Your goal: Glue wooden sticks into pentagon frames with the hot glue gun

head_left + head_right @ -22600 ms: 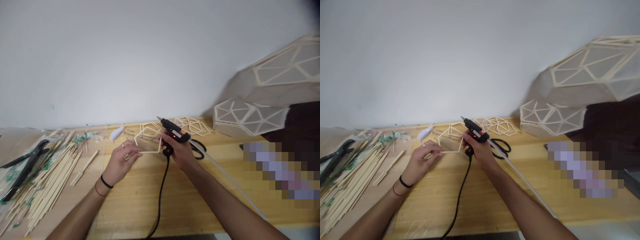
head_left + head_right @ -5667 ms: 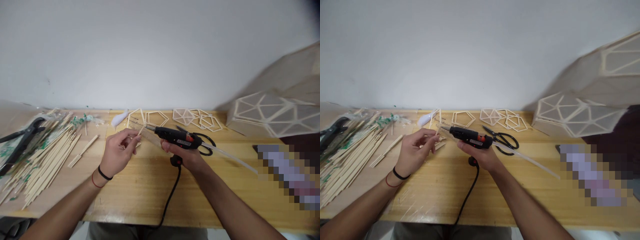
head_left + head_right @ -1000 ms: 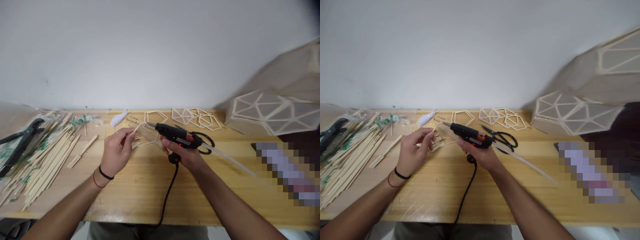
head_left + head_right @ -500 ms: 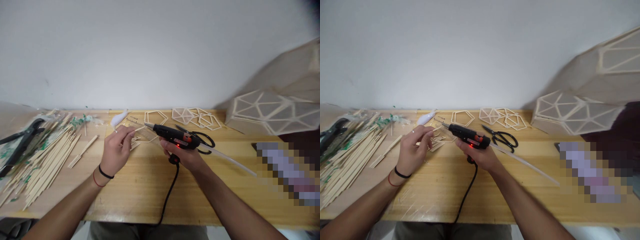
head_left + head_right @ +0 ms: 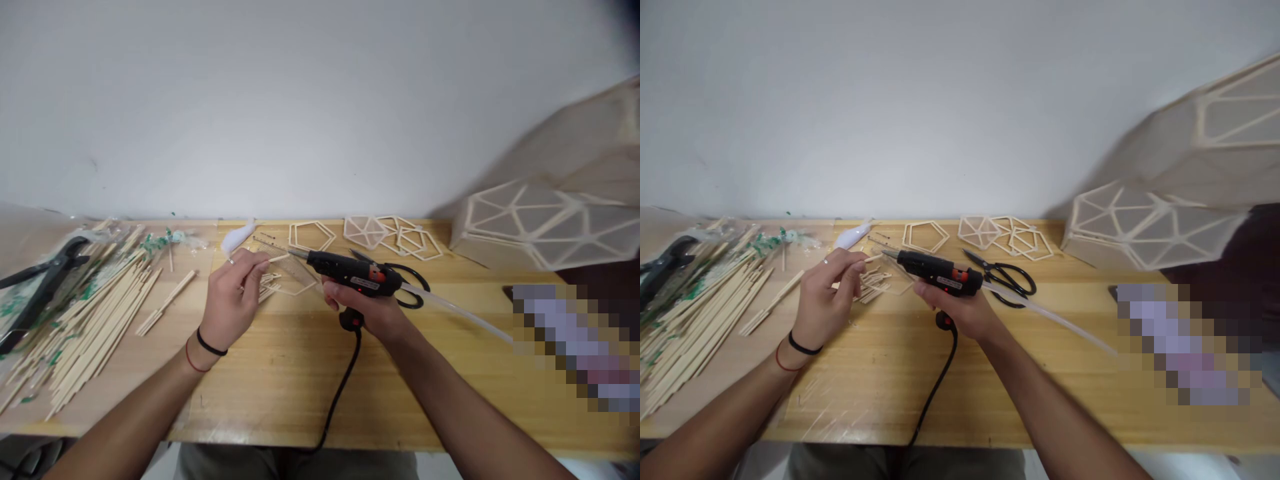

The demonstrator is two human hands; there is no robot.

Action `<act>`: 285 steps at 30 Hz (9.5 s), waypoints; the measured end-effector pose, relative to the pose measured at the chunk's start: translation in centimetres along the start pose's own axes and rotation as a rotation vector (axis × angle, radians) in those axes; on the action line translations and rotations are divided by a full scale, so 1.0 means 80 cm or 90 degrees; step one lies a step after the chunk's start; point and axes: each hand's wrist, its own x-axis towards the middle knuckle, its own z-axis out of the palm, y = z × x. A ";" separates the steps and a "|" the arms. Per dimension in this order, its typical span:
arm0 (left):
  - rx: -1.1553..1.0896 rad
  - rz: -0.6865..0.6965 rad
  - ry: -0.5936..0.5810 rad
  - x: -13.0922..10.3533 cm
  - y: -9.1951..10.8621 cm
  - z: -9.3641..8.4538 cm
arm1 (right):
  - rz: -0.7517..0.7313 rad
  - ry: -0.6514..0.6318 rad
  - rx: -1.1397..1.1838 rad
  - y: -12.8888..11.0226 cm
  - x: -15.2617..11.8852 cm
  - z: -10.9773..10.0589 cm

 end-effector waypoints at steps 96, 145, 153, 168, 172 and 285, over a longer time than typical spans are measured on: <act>-0.150 -0.187 -0.044 0.001 0.000 0.001 | 0.049 0.157 0.106 -0.001 0.019 0.009; -0.122 -0.170 -0.080 0.004 -0.043 0.013 | 0.041 0.118 0.270 0.006 0.026 0.027; -0.129 -0.184 -0.058 0.029 -0.032 -0.009 | -0.024 0.081 0.189 -0.002 0.017 0.037; -0.538 -0.420 -0.247 0.012 -0.029 0.028 | -0.035 0.083 0.114 0.009 0.031 -0.012; -0.541 -0.441 -0.205 0.007 -0.031 0.027 | -0.001 0.082 0.215 0.008 0.026 -0.012; -0.523 -0.403 -0.242 -0.007 -0.025 0.026 | 0.128 0.070 0.223 0.030 0.016 -0.010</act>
